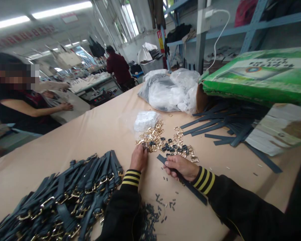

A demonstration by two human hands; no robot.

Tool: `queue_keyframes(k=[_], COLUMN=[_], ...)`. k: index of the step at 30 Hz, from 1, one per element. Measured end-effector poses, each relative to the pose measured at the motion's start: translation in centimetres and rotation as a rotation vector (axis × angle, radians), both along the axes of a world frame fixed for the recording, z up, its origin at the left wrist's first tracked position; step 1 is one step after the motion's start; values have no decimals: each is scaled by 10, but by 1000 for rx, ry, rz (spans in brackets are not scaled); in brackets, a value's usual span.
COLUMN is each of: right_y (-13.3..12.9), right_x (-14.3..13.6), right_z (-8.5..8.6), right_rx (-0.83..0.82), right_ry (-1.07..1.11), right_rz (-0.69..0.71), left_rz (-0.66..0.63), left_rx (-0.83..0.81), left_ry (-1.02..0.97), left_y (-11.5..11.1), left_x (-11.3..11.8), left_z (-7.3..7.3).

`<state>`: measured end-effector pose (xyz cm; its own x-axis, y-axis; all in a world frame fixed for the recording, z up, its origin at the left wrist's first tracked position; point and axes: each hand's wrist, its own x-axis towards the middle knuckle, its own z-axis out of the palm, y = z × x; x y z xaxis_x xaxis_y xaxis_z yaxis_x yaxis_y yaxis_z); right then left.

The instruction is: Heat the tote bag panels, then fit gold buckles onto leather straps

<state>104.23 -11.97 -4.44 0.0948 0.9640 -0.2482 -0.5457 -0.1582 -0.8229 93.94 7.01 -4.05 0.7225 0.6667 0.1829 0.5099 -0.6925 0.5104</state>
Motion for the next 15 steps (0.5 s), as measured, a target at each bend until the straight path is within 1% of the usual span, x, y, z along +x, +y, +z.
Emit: queue_keyframes(k=[2,3,5,7,8,9,12,14,15], right_y=[-1,-2,-2,-2,-2,-2,-7,-10,-11], right_x=[-2,-2,-4,-7,-9,-12,-18,-17,-14], right_z=[3,5,7,7,6,5,-2,-8,-12], right_rx=[-1,4,17,23,26,34,75,103,130], right_ry=[-58,-77,-117,-192,-254,-330,-579,-706,-766], right_rz=[-2,-3,5,24,34,41,65,100,140], left_rz=[5,-5,-29,-25,-11,8,64,93,109], left_rx=[-79,-173,-466,-776,-874,-913,-933,-981,-1000], left_ry=[-22,-62,-214,-403,-479,-526,-618,-689,-716], left_y=[-10,-17,-35,-56,-68,-79,-106,-115,-117], left_x=[-11,-16,-27,-36,-39,-42,-45,-43,-42], left_z=[6,8,13,15,16,16,11,5,2])
